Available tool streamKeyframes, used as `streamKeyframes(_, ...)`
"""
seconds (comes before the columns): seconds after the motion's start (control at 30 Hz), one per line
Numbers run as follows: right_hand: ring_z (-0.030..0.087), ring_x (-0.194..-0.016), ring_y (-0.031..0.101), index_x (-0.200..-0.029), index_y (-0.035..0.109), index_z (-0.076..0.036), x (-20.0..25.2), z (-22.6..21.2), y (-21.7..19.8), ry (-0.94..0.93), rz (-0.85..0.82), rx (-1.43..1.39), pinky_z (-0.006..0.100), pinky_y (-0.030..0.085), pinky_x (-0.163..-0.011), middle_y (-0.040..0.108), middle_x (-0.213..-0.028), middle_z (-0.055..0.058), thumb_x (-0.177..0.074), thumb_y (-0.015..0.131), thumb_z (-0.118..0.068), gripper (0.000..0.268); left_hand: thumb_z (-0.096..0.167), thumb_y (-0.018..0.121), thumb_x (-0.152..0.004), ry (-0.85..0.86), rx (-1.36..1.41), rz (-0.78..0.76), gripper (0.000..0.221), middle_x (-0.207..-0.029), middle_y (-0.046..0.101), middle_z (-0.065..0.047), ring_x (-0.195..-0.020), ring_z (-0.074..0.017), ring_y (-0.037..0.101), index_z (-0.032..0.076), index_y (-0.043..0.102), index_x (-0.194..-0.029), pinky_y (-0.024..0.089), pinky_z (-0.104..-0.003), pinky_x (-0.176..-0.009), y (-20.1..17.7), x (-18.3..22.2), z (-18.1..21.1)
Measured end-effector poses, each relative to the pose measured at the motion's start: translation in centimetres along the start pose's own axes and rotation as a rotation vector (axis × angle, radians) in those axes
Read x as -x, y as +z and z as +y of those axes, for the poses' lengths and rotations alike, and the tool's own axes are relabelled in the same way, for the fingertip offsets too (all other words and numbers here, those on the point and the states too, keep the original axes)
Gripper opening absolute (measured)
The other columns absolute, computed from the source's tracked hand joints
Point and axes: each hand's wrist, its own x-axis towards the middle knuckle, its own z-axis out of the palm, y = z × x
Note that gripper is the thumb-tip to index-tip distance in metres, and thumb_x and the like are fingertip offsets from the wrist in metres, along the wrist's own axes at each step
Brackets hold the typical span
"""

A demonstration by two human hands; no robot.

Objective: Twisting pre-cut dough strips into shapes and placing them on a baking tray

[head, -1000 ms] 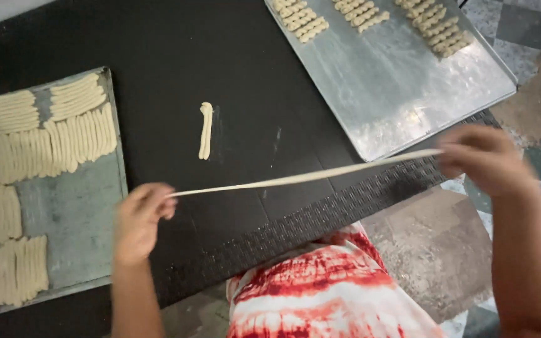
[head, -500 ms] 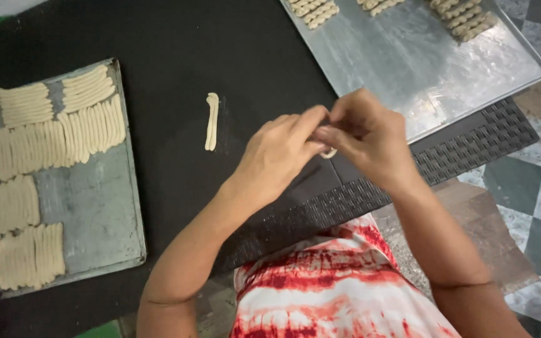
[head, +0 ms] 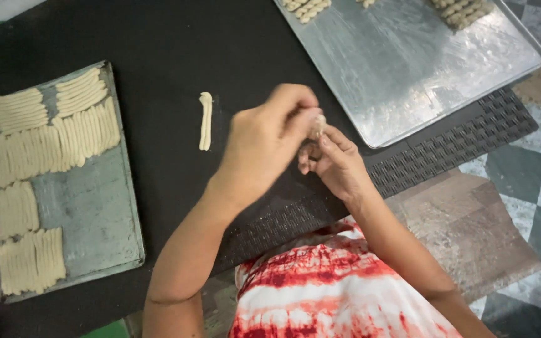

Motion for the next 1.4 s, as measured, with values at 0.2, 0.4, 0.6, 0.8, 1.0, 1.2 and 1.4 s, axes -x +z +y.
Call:
streamKeyframes(0.2, 0.022, -0.072, 0.065, -0.094, 0.067, -0.014, 1.7, -4.8, -3.8, 0.077, 0.069, -0.205, 0.034, 0.056, -0.059, 0.067, -0.094, 0.008, -0.095, 0.061, -0.035, 0.021, 0.007, 0.061, -0.095, -0.385, 0.588, -0.029, 0.009, -0.09, 0.07, -0.009, -0.073, -0.0144, 0.071, 0.008, 0.06, -0.104, 0.062, -0.024, -0.069, 1.6, 1.2, -10.3)
streamKeyframes(0.4, 0.017, -0.035, 0.047, -0.116, 0.052, -0.005, 5.0, -9.2, -7.1, 0.078, 0.188, 0.208, 0.032, 0.043, -0.032, 0.056, -0.067, 0.011, -0.097, 0.055, -0.018, 0.024, 0.008, 0.069, -0.09, -0.345, 0.086, -0.008, 0.008, -0.088, 0.074, -0.011, -0.072, -0.0227, 0.073, 0.01, 0.066, -0.097, 0.058, -0.035, -0.063, 5.7, 2.4, -19.1)
streamKeyframes(0.6, 0.021, -0.036, 0.057, -0.129, 0.05, 0.002, 5.5, -9.5, -5.4, 0.027, 0.287, 0.661, 0.033, 0.049, -0.03, 0.064, -0.094, 0.024, -0.089, 0.059, -0.005, 0.041, 0.015, 0.05, -0.101, 0.271, -0.662, -0.017, 0.03, -0.121, 0.064, -0.001, -0.116, -0.0222, 0.053, 0.017, 0.061, -0.128, 0.042, -0.039, -0.09, 5.3, 3.7, -21.1)
streamKeyframes(0.8, 0.022, -0.027, 0.054, -0.13, 0.059, -0.006, 6.0, -10.3, -1.9, 0.023, 0.25, 0.986, 0.029, 0.046, -0.026, 0.068, -0.061, 0.018, -0.089, 0.062, -0.005, 0.041, 0.015, 0.044, -0.105, -0.184, -0.695, -0.115, 0.039, -0.152, 0.035, -0.021, -0.141, -0.0436, 0.025, 0.007, 0.05, -0.142, 0.017, -0.066, -0.107, 7.9, -4.6, -18.7)
streamKeyframes(1.0, 0.02, -0.04, 0.061, -0.135, 0.057, -0.015, 8.4, -8.7, -2.7, -0.102, 0.298, 1.125, 0.03, 0.051, -0.036, 0.073, -0.09, 0.018, -0.085, 0.064, 0.004, 0.054, 0.05, 0.022, -0.107, -0.346, -0.564, -0.425, 0.062, -0.163, 0.008, -0.019, -0.149, -0.0402, 0.0, 0.015, 0.015, -0.157, -0.007, -0.063, -0.113, 7.1, -0.1, -16.1)
streamKeyframes(1.2, 0.021, -0.057, 0.066, -0.119, 0.07, -0.01, 13.6, -8.3, -2.8, -0.102, 0.41, 1.15, 0.036, 0.058, -0.055, 0.074, -0.081, 0.014, -0.074, 0.079, -0.005, 0.047, 0.042, 0.047, -0.097, -0.074, -0.595, -0.397, 0.07, -0.156, 0.025, -0.024, -0.146, -0.0405, 0.016, 0.002, 0.027, -0.151, 0.005, -0.06, -0.115, 4.3, 14.5, -12.1)
streamKeyframes(1.4, 0.014, -0.044, 0.057, -0.103, 0.078, -0.009, 13.0, -9.5, -0.5, -0.033, 0.269, 1.092, 0.028, 0.054, -0.045, 0.07, -0.056, 0.008, -0.071, 0.078, -0.002, 0.033, 0.022, 0.035, -0.104, -0.033, -0.75, -0.139, 0.038, -0.11, 0.051, -0.001, -0.111, -0.0201, 0.047, 0.02, 0.048, -0.14, 0.035, -0.051, -0.094, 4.9, 16.4, -15.1)
